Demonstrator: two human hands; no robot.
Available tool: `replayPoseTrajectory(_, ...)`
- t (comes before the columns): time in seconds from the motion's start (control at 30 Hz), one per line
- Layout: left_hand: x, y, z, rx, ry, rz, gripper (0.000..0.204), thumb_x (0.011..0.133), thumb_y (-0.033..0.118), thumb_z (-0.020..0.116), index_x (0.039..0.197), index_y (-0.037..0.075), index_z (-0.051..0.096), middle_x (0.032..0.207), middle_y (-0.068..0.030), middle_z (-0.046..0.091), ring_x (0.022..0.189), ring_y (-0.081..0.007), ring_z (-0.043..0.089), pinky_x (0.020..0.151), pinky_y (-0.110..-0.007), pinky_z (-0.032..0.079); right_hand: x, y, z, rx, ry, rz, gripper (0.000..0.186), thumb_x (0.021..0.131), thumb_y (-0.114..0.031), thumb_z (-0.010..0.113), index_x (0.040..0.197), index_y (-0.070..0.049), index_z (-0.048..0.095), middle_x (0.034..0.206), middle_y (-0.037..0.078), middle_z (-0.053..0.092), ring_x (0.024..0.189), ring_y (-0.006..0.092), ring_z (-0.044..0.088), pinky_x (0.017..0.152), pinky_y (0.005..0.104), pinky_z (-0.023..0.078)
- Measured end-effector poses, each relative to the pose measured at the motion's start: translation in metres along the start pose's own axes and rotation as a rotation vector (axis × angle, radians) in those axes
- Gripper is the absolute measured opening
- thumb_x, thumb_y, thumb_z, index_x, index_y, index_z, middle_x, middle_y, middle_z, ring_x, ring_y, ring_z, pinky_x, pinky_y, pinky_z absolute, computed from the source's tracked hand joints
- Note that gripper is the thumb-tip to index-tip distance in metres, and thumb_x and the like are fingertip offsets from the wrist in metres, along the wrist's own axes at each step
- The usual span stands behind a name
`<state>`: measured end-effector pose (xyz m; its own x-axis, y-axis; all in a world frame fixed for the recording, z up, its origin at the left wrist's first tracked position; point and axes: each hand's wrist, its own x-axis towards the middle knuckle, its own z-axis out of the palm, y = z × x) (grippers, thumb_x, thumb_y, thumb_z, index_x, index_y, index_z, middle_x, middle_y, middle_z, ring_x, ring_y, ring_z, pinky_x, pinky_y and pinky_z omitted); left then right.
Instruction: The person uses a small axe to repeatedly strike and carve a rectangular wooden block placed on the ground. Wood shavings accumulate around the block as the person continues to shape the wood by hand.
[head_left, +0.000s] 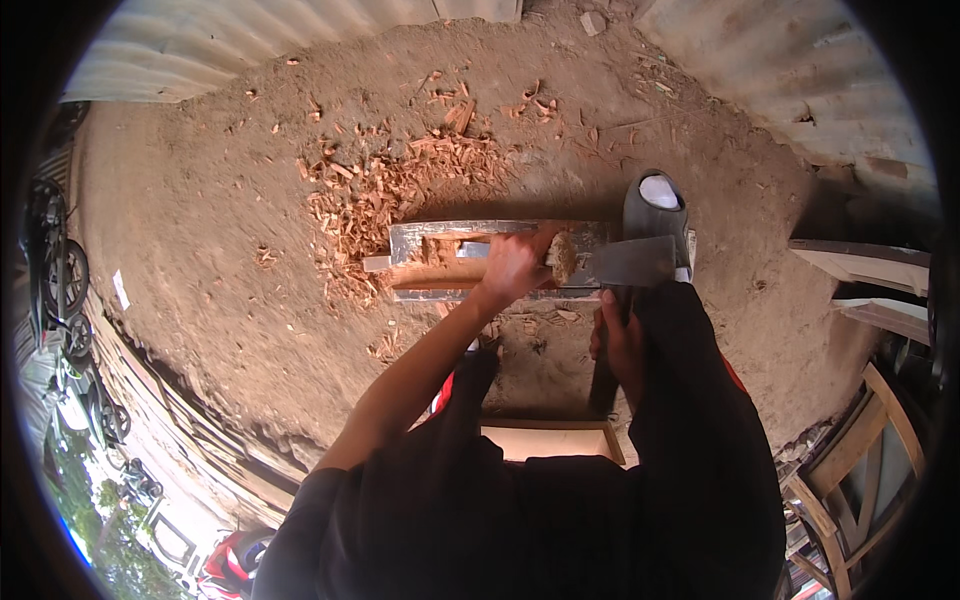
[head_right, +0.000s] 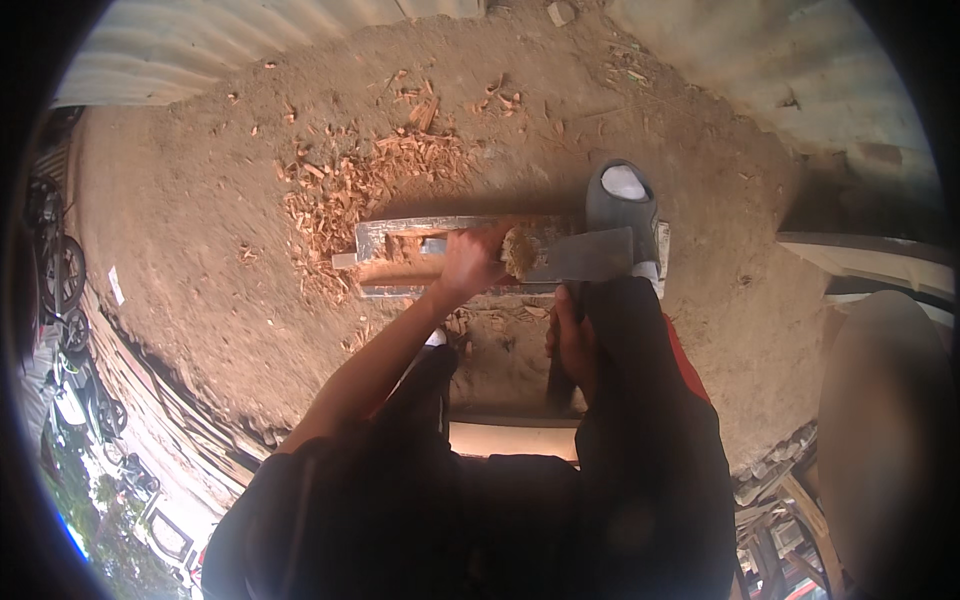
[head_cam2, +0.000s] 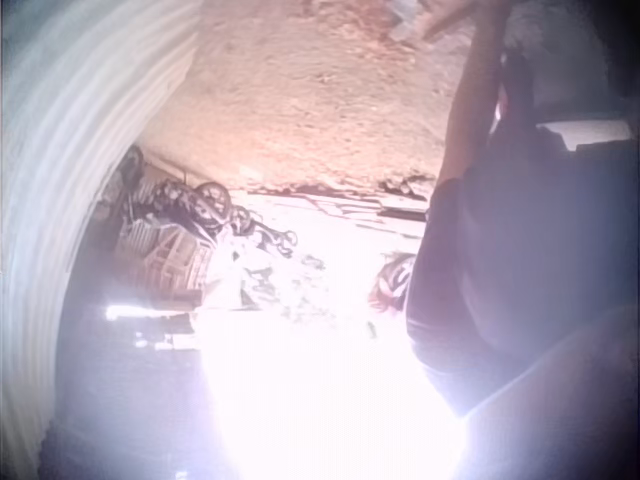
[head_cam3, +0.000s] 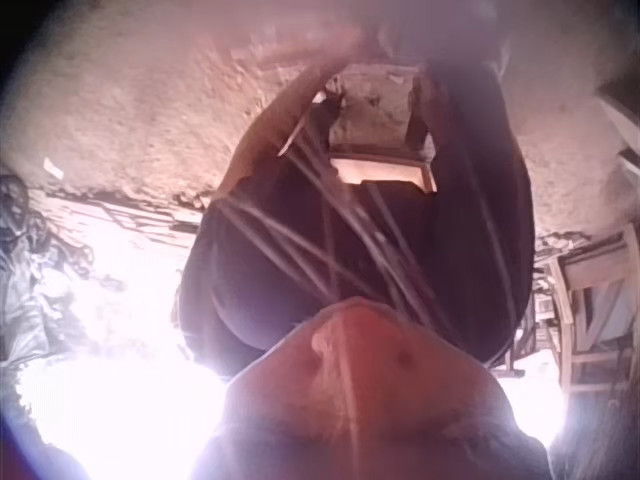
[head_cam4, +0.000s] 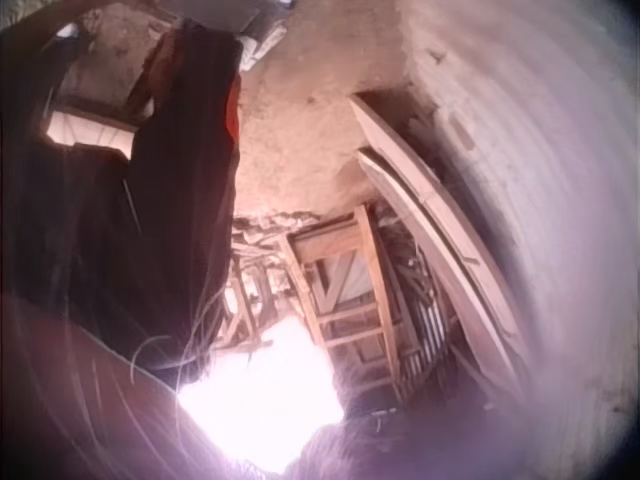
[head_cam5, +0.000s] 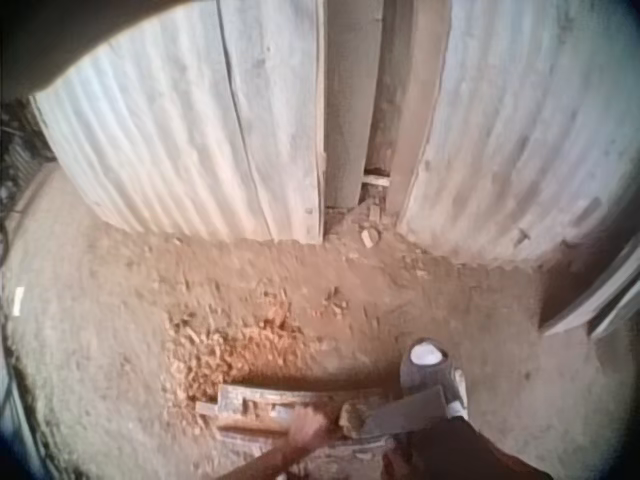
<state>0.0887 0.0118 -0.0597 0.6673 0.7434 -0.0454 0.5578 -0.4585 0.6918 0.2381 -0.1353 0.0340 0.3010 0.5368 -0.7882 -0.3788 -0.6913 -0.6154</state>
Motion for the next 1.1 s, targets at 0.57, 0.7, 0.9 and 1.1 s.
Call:
replayPoseTrajectory(0.57,0.0,-0.002,-0.001,0.016,-0.037,0.016,0.079,0.059,0.022,0.084,0.133,0.015,0.058,0.076,-0.0097,0.07,0.069,-0.0308,0.07,0.06,-0.044,0.053,-0.002,-0.01,0.005,0.081,-0.025,-0.058,0.025,0.104,-0.032,0.056,0.104,-0.009,0.047,0.069,0.001,0.049,0.046,0.0121,0.049,0.04,0.03,0.041)
replayPoseTrajectory(0.7,-0.002,-0.005,-0.001,0.026,-0.059,0.02,0.062,0.061,0.018,0.081,0.119,0.011,0.061,0.078,-0.0103,0.069,0.071,-0.0308,0.07,0.059,-0.045,0.052,-0.003,-0.003,0.014,-0.076,-0.097,0.005,0.027,0.103,-0.036,0.058,0.107,-0.011,0.047,0.07,0.001,0.049,0.046,0.012,0.048,0.041,0.0302,0.04)
replayPoseTrajectory(0.9,-0.01,-0.01,0.005,-0.014,0.041,0.085,0.046,0.061,0.013,0.075,0.106,0.01,0.066,0.08,-0.01,0.07,0.072,-0.0296,0.07,0.06,-0.044,0.053,-0.011,-0.033,0.002,0.014,-0.099,0.129,0.03,0.102,-0.038,0.057,0.109,-0.011,0.047,0.073,0.003,0.05,0.048,0.0136,0.05,0.043,0.0307,0.042)
replayPoseTrajectory(1.1,-0.012,-0.019,0.001,-0.001,0.0,0.205,0.06,0.061,0.016,0.078,0.12,0.009,0.066,0.081,-0.0089,0.07,0.074,-0.0281,0.07,0.062,-0.043,0.054,-0.015,-0.031,0.005,-0.047,-0.151,0.194,0.032,0.103,-0.04,0.056,0.11,-0.01,0.048,0.075,0.003,0.05,0.052,0.0137,0.052,0.045,0.0306,0.043)
